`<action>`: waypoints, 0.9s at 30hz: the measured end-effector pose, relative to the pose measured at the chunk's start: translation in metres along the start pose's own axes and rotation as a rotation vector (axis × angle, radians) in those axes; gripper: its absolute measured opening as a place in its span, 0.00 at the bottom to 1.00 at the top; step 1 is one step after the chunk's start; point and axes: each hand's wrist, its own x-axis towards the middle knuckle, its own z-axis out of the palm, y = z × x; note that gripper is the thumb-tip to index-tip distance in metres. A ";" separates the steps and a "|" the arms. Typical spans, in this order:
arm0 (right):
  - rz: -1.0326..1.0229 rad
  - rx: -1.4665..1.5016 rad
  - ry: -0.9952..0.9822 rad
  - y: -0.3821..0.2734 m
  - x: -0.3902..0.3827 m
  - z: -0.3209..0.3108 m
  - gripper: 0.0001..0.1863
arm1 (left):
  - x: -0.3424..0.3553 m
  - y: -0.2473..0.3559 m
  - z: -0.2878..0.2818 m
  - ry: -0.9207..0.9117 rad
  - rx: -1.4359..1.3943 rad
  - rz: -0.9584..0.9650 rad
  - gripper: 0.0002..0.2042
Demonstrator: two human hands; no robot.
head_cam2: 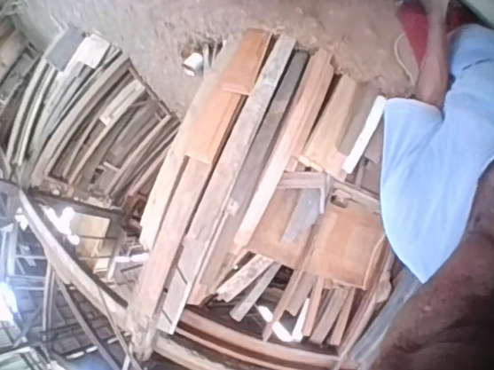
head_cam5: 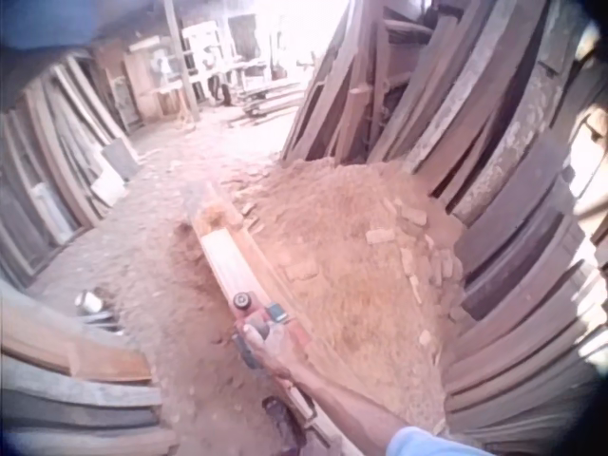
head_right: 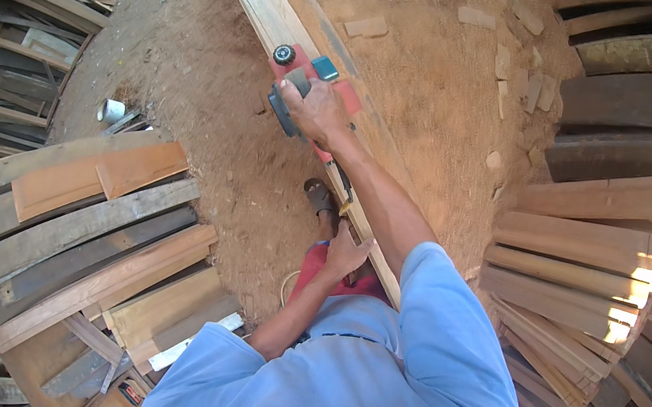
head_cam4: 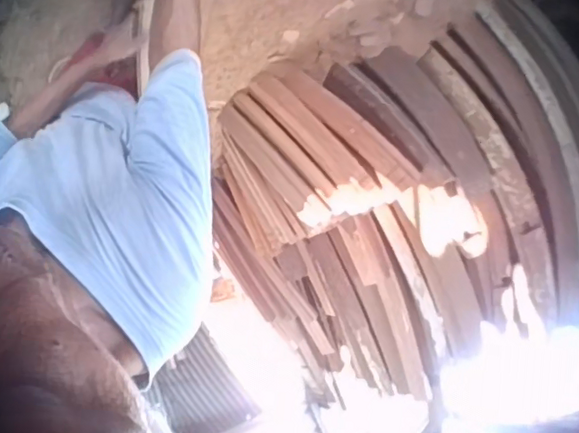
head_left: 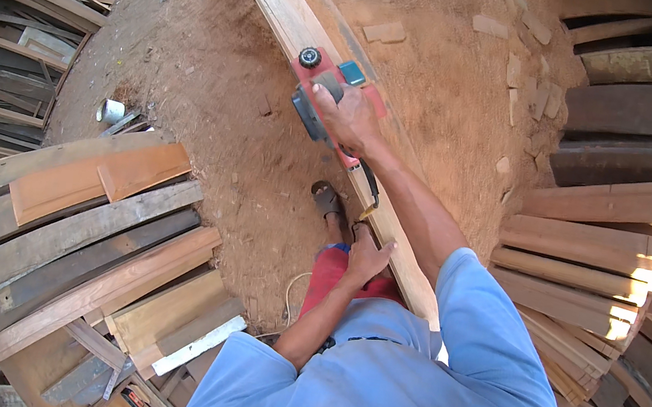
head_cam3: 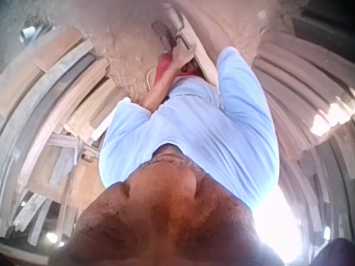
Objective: The person selects a long wooden plank and uses a chisel and mallet to carve a groove along its length. They then use a power planer to smooth the surface of the plank.
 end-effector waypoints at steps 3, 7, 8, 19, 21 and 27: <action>0.015 0.020 -0.032 -0.017 0.003 0.000 0.44 | 0.034 0.001 -0.013 0.097 -0.027 0.080 0.39; 0.023 0.066 -0.079 -0.028 0.021 -0.002 0.42 | 0.068 0.020 -0.047 0.130 -0.073 0.137 0.37; 0.017 0.065 -0.069 -0.029 0.031 0.000 0.43 | 0.074 0.028 -0.058 0.117 -0.096 0.137 0.37; -0.025 0.037 -0.010 -0.049 0.105 0.020 0.47 | 0.148 0.048 -0.102 0.222 -0.260 0.077 0.28; -0.025 0.040 -0.004 -0.056 0.116 0.022 0.46 | 0.155 0.049 -0.107 0.208 -0.268 0.097 0.29; -0.059 0.030 -0.002 -0.062 0.154 0.034 0.45 | 0.145 0.061 -0.119 0.199 -0.239 0.125 0.32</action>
